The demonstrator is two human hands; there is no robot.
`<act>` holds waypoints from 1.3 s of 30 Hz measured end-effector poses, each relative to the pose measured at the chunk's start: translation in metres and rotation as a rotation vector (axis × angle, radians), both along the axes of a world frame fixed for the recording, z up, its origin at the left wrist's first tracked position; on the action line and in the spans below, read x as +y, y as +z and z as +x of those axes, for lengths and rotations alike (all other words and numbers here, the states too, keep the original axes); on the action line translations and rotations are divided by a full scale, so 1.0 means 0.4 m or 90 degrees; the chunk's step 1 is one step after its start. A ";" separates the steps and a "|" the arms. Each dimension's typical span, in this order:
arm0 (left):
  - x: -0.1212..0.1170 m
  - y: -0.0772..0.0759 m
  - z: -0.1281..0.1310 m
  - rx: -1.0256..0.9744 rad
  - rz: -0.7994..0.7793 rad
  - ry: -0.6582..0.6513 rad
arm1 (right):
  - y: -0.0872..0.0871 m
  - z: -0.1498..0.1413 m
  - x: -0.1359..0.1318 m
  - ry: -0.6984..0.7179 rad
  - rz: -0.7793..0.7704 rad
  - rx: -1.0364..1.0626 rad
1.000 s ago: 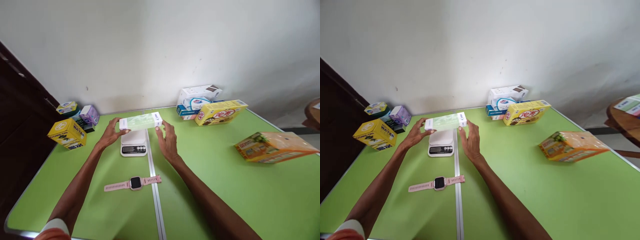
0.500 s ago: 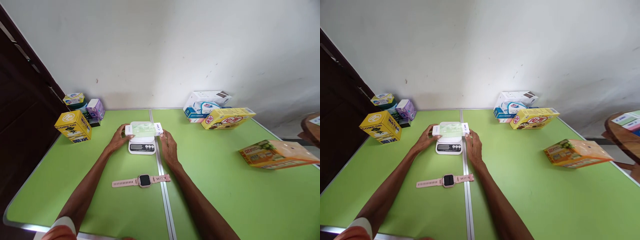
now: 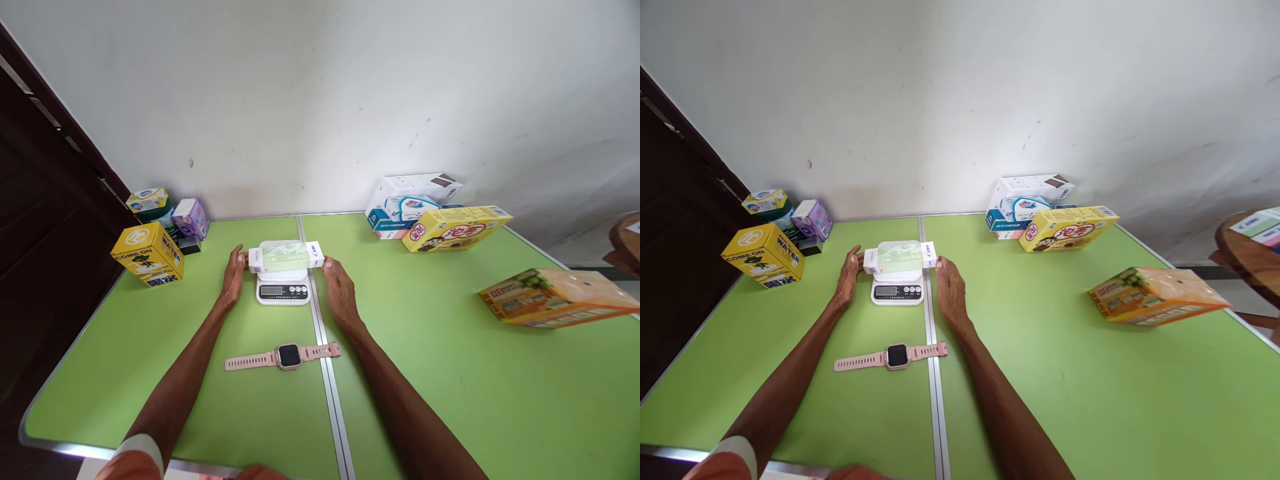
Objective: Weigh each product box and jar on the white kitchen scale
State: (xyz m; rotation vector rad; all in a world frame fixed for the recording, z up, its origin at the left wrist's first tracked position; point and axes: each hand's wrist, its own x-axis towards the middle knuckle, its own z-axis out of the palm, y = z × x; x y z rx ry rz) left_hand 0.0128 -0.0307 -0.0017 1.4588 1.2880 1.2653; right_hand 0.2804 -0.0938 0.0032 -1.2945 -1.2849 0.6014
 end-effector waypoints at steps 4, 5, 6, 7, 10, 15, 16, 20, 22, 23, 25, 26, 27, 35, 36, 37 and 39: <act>0.003 0.000 0.002 -0.018 0.001 0.001 | -0.002 -0.001 0.001 -0.004 -0.004 0.006; 0.003 -0.001 0.002 -0.017 0.001 0.001 | -0.002 -0.001 0.001 -0.002 -0.006 0.009; 0.004 -0.003 0.001 -0.013 0.002 0.001 | -0.003 -0.001 0.001 0.000 -0.008 0.014; 0.004 -0.005 0.000 -0.009 0.004 0.002 | -0.005 -0.001 0.001 0.002 -0.011 0.021; 0.005 -0.012 -0.003 0.009 0.015 0.006 | -0.008 -0.001 0.002 0.006 -0.014 0.035; 0.007 -0.015 -0.005 0.038 0.020 0.013 | -0.013 0.000 0.005 0.004 -0.015 0.028; 0.007 -0.014 -0.005 0.044 0.020 0.012 | -0.014 0.000 0.005 0.004 -0.015 0.028; 0.008 -0.012 -0.007 0.064 0.014 0.010 | -0.015 0.000 0.006 0.006 -0.009 0.028; 0.008 -0.011 -0.008 0.070 0.012 0.010 | -0.016 0.001 0.006 0.004 -0.008 0.026; 0.007 -0.010 -0.008 0.074 0.011 0.010 | -0.017 0.001 0.007 0.002 -0.008 0.025; 0.006 -0.007 -0.008 0.084 0.010 0.011 | -0.017 0.002 0.007 0.000 -0.010 0.020; 0.004 -0.005 -0.007 0.085 0.011 0.011 | -0.017 0.002 0.008 0.000 -0.011 0.017; 0.002 -0.002 -0.007 0.084 0.012 0.010 | -0.017 0.002 0.008 0.001 -0.012 0.015; -0.010 0.001 0.004 0.039 0.006 -0.010 | -0.024 0.009 0.005 -0.010 -0.029 0.003; -0.010 -0.003 0.005 0.034 0.004 -0.015 | -0.027 0.010 0.005 -0.007 -0.036 0.001; -0.010 -0.007 0.007 0.031 0.004 -0.022 | -0.029 0.012 0.005 -0.005 -0.043 0.000; -0.011 -0.013 0.013 0.040 0.017 -0.039 | -0.035 0.014 0.004 -0.013 -0.057 0.003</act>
